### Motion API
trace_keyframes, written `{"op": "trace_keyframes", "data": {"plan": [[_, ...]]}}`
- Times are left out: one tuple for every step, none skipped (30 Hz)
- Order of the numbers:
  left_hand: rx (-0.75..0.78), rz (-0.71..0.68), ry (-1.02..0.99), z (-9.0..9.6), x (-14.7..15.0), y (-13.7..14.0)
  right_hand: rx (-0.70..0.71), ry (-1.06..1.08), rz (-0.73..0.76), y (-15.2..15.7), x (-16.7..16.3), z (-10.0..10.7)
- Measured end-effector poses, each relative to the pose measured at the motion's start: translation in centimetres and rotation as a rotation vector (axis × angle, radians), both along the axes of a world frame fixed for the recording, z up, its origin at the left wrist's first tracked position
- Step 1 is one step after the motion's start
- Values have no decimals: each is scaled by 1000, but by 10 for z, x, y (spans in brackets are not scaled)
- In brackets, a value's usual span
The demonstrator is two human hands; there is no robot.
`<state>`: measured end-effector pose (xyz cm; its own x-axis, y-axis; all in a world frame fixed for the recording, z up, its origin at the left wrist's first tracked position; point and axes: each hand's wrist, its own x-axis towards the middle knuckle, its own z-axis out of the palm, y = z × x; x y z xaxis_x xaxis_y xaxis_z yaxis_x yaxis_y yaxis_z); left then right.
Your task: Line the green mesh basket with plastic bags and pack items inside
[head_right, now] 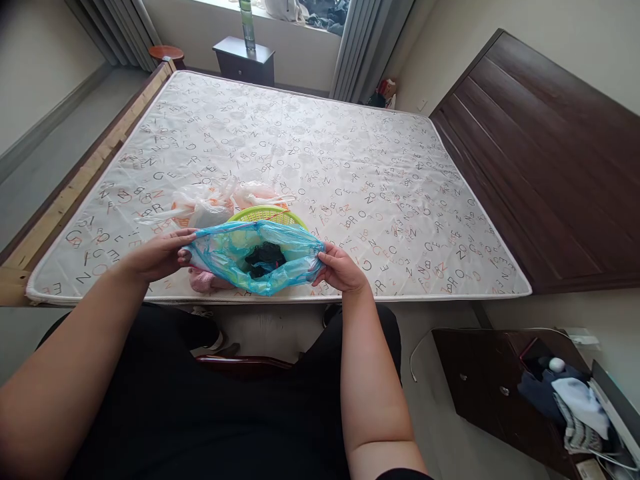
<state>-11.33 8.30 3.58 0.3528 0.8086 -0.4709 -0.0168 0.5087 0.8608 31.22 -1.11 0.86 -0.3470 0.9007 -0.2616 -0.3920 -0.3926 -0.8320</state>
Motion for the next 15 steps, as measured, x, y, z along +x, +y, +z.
{"op": "trace_keyframes", "data": {"plan": [[8, 40, -26, 1, 1, 0, 12, 3, -9, 0, -2, 0], [17, 73, -52, 2, 2, -1, 25, 3, -16, 1, -3, 1], [27, 97, -73, 3, 2, -1, 36, 2, -26, 1, -5, 1], [40, 115, -87, 4, 3, -2, 46, -2, -35, 2, -6, 2], [57, 127, -91, 6, 4, -4, 54, -7, -44, 3, -8, 3], [80, 138, -86, 8, 4, -5, 60, -13, -51, 3, -9, 3], [107, 147, -72, 10, 5, -7, 64, -20, -54, 3, -10, 4], [133, 154, -55, 11, 6, -9, 66, -23, -56, 4, -11, 4], [156, 157, -38, 13, 7, -11, 67, -25, -57, 4, -11, 4], [177, 155, -22, 14, 8, -13, 67, -27, -59, 4, -12, 4], [196, 149, -9, 15, 10, -15, 66, -32, -64, 4, -13, 4], [215, 145, 2, 16, 11, -17, 66, -38, -72, 5, -13, 4], [234, 144, 12, 16, 13, -19, 63, -46, -81, 5, -14, 4], [250, 147, 21, 16, 14, -21, 58, -53, -89, 5, -14, 3], [262, 149, 25, 15, 16, -22, 51, -56, -96, 5, -15, 3]]}}
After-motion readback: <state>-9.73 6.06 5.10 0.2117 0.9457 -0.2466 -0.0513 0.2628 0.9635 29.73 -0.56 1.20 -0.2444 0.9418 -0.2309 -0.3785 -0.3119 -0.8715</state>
